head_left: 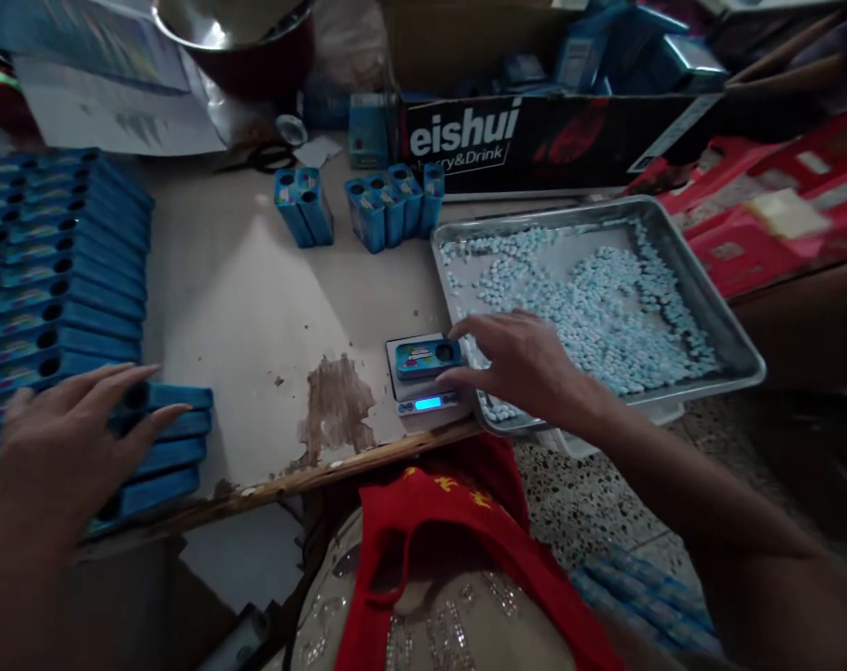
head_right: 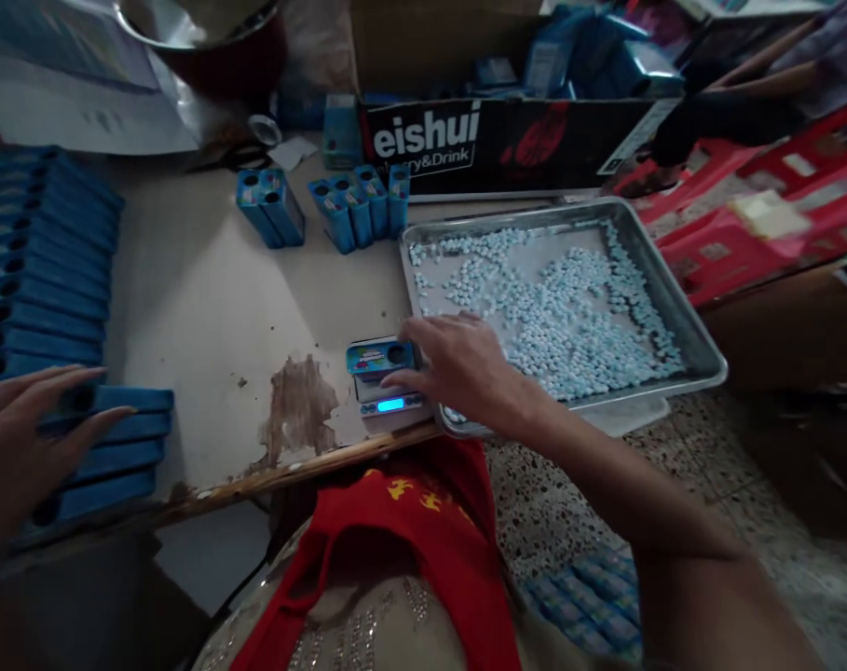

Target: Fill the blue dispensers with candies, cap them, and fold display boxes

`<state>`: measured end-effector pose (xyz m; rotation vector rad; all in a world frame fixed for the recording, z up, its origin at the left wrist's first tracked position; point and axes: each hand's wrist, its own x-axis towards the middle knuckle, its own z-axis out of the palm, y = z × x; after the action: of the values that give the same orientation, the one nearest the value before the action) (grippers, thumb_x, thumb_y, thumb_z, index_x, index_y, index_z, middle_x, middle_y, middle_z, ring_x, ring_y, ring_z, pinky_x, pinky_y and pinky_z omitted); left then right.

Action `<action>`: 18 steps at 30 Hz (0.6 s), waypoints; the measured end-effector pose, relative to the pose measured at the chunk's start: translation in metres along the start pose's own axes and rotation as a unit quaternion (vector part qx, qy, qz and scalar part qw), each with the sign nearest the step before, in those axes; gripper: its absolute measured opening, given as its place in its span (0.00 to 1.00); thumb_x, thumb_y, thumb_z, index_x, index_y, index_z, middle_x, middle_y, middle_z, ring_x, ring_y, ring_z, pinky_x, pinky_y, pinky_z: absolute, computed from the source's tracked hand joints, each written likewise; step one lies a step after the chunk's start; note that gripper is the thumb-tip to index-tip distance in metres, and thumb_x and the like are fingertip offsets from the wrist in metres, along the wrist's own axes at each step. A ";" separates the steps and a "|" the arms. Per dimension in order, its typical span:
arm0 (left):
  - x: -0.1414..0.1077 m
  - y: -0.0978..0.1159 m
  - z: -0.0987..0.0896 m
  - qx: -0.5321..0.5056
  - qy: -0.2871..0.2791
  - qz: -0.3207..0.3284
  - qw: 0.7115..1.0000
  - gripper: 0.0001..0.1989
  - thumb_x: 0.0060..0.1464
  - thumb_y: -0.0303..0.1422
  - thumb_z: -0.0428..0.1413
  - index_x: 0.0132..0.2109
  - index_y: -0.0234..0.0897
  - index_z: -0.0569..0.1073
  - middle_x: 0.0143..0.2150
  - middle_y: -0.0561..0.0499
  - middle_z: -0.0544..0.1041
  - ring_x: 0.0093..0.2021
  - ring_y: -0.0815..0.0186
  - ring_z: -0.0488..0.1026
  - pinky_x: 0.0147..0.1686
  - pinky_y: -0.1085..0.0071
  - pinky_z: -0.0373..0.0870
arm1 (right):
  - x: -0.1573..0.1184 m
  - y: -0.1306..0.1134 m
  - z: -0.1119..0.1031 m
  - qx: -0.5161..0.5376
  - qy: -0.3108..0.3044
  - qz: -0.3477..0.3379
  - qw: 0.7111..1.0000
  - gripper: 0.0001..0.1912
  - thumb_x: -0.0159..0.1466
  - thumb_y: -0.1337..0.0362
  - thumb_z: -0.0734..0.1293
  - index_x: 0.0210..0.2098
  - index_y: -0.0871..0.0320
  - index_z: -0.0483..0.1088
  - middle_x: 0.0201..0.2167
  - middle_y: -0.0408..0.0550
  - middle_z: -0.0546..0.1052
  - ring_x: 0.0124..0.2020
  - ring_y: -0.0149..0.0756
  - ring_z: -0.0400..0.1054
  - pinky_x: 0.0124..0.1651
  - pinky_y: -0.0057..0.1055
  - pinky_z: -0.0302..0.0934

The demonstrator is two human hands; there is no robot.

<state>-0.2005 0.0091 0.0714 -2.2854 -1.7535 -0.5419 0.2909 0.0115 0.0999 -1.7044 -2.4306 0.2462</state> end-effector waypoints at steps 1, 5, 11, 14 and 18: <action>0.000 0.003 -0.005 -0.001 0.003 -0.005 1.000 0.26 0.62 0.55 0.58 0.63 0.56 0.76 0.62 0.50 0.80 0.61 0.44 0.78 0.70 0.41 0.61 | -0.004 0.017 0.003 0.016 0.033 0.012 0.999 0.18 0.68 0.47 0.71 0.47 0.54 0.76 0.39 0.51 0.81 0.41 0.45 0.74 0.48 0.40 0.62; 0.003 0.024 -0.014 -0.001 0.029 0.012 1.000 0.25 0.61 0.53 0.60 0.63 0.57 0.76 0.64 0.50 0.79 0.61 0.42 0.78 0.70 0.39 0.60 | -0.009 0.107 0.034 0.008 0.125 0.050 0.991 0.31 0.67 0.38 0.69 0.59 0.52 0.72 0.61 0.62 0.73 0.61 0.57 0.65 0.60 0.50 0.60; 0.015 0.069 -0.007 0.023 0.024 0.093 0.995 0.18 0.65 0.48 0.58 0.51 0.42 0.81 0.55 0.38 0.84 0.53 0.39 0.82 0.65 0.37 0.66 | 0.044 0.189 0.085 0.010 0.018 0.136 0.990 0.62 0.58 0.34 0.74 0.78 0.57 0.46 0.80 0.71 0.36 0.79 0.70 0.31 0.72 0.60 0.44; 0.014 0.082 -0.004 0.028 0.013 0.102 0.994 0.16 0.66 0.47 0.57 0.50 0.42 0.80 0.54 0.38 0.84 0.52 0.41 0.82 0.64 0.38 0.67 | 0.078 0.189 0.090 0.003 0.000 0.161 0.987 0.63 0.58 0.32 0.73 0.78 0.59 0.46 0.79 0.72 0.37 0.78 0.73 0.28 0.72 0.64 0.41; 0.009 0.093 0.002 0.004 -0.005 0.073 0.997 0.16 0.64 0.48 0.59 0.50 0.43 0.80 0.55 0.39 0.83 0.54 0.42 0.81 0.64 0.37 0.68 | 0.087 0.170 0.084 -0.031 0.009 0.153 0.988 0.44 0.67 0.38 0.68 0.72 0.58 0.59 0.75 0.69 0.54 0.74 0.67 0.46 0.69 0.60 0.48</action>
<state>-0.1087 -0.0072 0.0785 -2.3894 -1.5746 -0.4952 0.3977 0.1467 -0.0169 -2.0954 -2.1761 0.1933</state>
